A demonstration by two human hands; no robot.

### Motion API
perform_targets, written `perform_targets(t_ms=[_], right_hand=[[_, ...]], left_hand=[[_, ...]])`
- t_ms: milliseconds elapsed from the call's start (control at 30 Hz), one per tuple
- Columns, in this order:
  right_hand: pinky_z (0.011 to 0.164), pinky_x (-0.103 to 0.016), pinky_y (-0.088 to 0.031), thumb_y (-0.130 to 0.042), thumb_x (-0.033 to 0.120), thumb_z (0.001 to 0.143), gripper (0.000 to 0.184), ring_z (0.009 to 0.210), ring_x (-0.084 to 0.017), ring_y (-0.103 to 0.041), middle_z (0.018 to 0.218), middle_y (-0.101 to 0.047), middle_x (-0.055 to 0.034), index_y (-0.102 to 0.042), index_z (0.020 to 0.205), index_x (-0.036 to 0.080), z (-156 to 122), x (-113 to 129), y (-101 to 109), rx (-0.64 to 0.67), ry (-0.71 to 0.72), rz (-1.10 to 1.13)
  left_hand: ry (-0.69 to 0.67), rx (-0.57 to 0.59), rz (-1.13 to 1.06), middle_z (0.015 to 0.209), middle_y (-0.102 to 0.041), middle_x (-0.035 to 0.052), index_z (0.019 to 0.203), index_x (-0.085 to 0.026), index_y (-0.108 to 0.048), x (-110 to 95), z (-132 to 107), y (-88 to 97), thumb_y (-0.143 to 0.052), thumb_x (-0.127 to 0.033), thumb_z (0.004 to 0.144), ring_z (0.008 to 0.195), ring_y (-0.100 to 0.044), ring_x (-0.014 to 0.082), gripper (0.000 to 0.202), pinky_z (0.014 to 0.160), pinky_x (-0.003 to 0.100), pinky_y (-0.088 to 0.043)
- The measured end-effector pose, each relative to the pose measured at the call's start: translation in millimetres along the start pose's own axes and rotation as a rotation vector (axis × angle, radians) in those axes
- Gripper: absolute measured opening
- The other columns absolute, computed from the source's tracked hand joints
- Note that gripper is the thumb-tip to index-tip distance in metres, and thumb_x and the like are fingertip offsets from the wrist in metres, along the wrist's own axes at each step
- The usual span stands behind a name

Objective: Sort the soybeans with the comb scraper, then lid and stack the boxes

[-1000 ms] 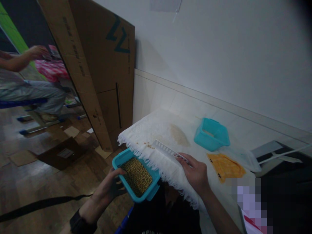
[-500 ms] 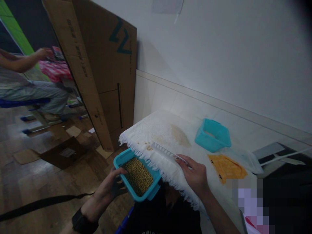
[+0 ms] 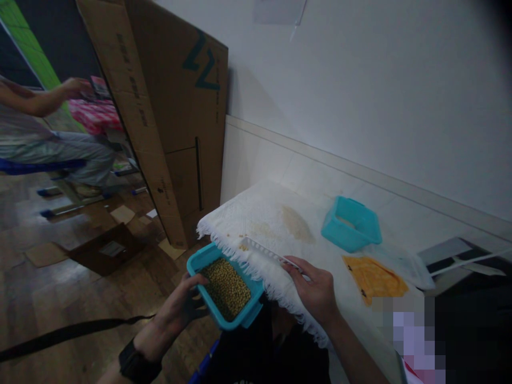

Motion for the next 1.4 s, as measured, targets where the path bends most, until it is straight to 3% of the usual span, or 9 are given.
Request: perform_targets(t_ms=[300,467,767,1033,1400], right_hand=[[0.066,-0.026,-0.073,-0.078,0.040,0.109,0.022,0.072,-0.024,-0.091,0.094,-0.094,-0.0040,-0.097,0.104,0.028,-1,-4,-7,0.070,-0.018,0.002],[0.055,-0.026,-0.065,-0.077,0.047,0.107,0.032,0.055,-0.022,-0.081,0.079,-0.090,-0.0063,-0.095,0.107,0.020,11,-19,-3,-0.073,-0.163,-0.089],[0.055,-0.028,-0.059,-0.069,0.052,0.109,0.041,0.057,-0.024,-0.079,0.075,-0.087,-0.0083,-0.094,0.105,0.020,23,-14,-37,-0.078,-0.221,-0.125],[0.058,-0.029,-0.058,-0.067,0.056,0.111,0.046,0.061,-0.025,-0.080,0.078,-0.087,-0.0114,-0.093,0.105,0.019,22,-12,-46,-0.109,-0.257,-0.121],[0.059,-0.029,-0.057,-0.068,0.047,0.108,0.037,0.063,-0.026,-0.082,0.079,-0.088,-0.0110,-0.093,0.106,0.020,35,-2,-66,-0.063,-0.231,-0.086]], left_hand=[[-0.053,0.050,0.020,0.094,-0.079,0.0027,0.116,-0.030,-0.069,-3,-1,1.1,-0.102,-0.036,0.066,0.085,-0.079,0.0299,0.060,0.080,0.045,-0.065],[-0.039,-0.023,0.028,0.087,-0.077,0.0000,0.110,-0.029,-0.066,-6,-5,0.2,-0.103,-0.035,0.054,0.073,-0.075,0.0277,0.068,0.069,0.042,-0.062],[-0.046,-0.052,0.034,0.074,-0.068,-0.0037,0.103,-0.030,-0.060,-18,-3,3.6,-0.096,-0.037,0.051,0.063,-0.068,0.0248,0.064,0.061,0.040,-0.056],[-0.071,-0.060,0.018,0.077,-0.071,-0.0034,0.105,-0.030,-0.061,-23,1,11.9,-0.095,-0.036,0.056,0.062,-0.068,0.0237,0.061,0.064,0.040,-0.058],[-0.045,-0.060,-0.025,0.077,-0.071,-0.0021,0.106,-0.029,-0.063,-26,-1,13.1,-0.096,-0.032,0.058,0.063,-0.072,0.0271,0.058,0.062,0.041,-0.059]])
Point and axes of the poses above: each hand's wrist, its own z-axis towards the middle knuckle, its own y-axis out of the back of the hand, x = y × z, the point moved 9 cm from there along z, towards the middle knuckle
